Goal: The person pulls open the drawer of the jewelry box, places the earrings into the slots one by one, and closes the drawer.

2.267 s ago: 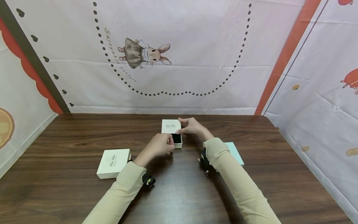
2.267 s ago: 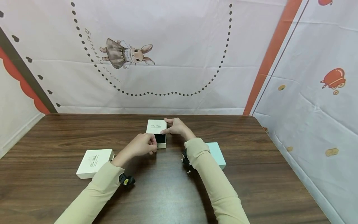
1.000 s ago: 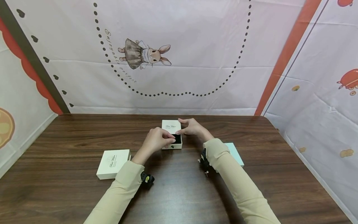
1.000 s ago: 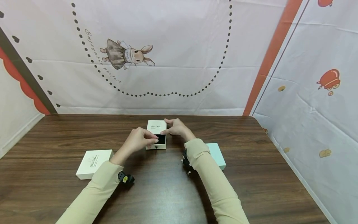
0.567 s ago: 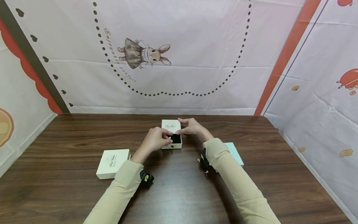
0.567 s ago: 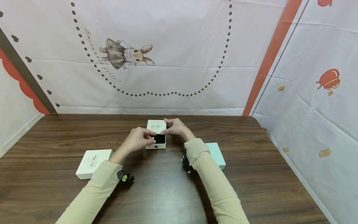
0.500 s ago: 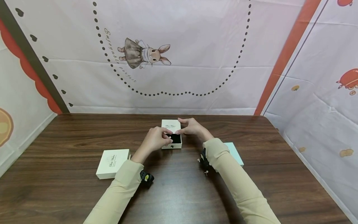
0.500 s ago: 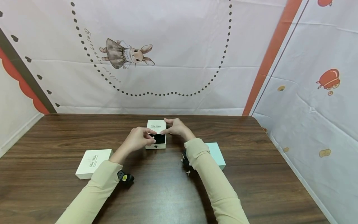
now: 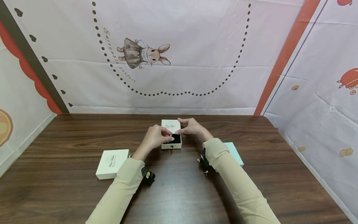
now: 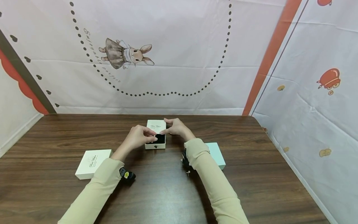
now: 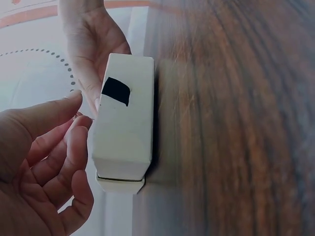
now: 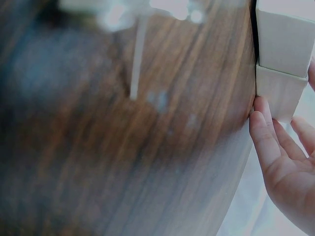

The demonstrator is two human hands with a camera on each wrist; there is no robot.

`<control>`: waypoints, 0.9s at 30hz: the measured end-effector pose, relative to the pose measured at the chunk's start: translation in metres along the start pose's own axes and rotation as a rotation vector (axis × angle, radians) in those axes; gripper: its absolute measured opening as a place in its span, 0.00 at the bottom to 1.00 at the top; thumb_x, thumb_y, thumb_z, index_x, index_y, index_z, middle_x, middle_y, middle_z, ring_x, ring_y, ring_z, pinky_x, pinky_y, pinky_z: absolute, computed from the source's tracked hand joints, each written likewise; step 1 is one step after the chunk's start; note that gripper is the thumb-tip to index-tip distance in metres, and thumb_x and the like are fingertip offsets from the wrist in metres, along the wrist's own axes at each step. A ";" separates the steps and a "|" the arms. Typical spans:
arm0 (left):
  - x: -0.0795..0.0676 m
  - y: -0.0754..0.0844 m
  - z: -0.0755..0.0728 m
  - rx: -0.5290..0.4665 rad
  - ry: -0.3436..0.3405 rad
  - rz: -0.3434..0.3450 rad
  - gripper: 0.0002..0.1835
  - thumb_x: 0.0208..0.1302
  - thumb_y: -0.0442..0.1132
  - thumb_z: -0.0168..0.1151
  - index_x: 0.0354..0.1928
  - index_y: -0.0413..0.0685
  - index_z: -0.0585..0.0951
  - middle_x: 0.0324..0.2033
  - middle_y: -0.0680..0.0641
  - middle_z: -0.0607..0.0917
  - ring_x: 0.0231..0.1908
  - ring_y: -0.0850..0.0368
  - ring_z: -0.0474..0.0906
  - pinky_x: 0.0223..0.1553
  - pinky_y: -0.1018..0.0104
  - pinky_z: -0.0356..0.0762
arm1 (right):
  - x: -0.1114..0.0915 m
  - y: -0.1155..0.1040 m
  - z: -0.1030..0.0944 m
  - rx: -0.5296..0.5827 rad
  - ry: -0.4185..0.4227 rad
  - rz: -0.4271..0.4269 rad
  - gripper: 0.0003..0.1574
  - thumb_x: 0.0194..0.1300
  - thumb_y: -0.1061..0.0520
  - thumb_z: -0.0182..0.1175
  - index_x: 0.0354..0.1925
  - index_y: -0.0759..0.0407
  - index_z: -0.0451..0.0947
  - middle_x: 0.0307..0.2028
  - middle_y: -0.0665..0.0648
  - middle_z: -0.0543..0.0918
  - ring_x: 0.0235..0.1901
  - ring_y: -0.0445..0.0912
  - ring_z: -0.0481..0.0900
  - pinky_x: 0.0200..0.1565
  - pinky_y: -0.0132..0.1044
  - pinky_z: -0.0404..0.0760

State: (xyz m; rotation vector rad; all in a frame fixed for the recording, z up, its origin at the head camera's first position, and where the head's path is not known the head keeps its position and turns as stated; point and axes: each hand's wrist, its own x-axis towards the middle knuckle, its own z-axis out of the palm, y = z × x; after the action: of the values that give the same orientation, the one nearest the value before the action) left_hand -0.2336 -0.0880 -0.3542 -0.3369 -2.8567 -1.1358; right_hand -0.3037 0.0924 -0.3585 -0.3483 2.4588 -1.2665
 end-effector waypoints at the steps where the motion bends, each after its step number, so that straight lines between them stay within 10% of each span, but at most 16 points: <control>1: 0.001 0.000 0.000 -0.001 0.000 0.001 0.10 0.47 0.44 0.70 0.32 0.50 0.86 0.22 0.53 0.86 0.22 0.66 0.77 0.26 0.70 0.71 | 0.000 0.000 0.000 0.003 -0.001 -0.001 0.47 0.50 0.54 0.69 0.65 0.54 0.60 0.65 0.49 0.63 0.61 0.40 0.60 0.48 0.31 0.70; 27: 0.006 0.001 0.011 0.111 -0.007 -0.026 0.08 0.43 0.49 0.72 0.29 0.60 0.87 0.30 0.56 0.87 0.32 0.59 0.79 0.30 0.67 0.70 | 0.002 0.001 0.000 -0.014 0.008 0.001 0.48 0.48 0.54 0.70 0.65 0.54 0.61 0.65 0.49 0.63 0.66 0.45 0.54 0.62 0.41 0.61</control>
State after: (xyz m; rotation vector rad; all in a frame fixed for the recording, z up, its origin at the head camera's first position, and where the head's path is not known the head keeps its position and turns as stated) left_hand -0.2392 -0.0786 -0.3606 -0.3004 -2.9234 -0.9768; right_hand -0.3061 0.0921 -0.3592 -0.3461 2.4753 -1.2532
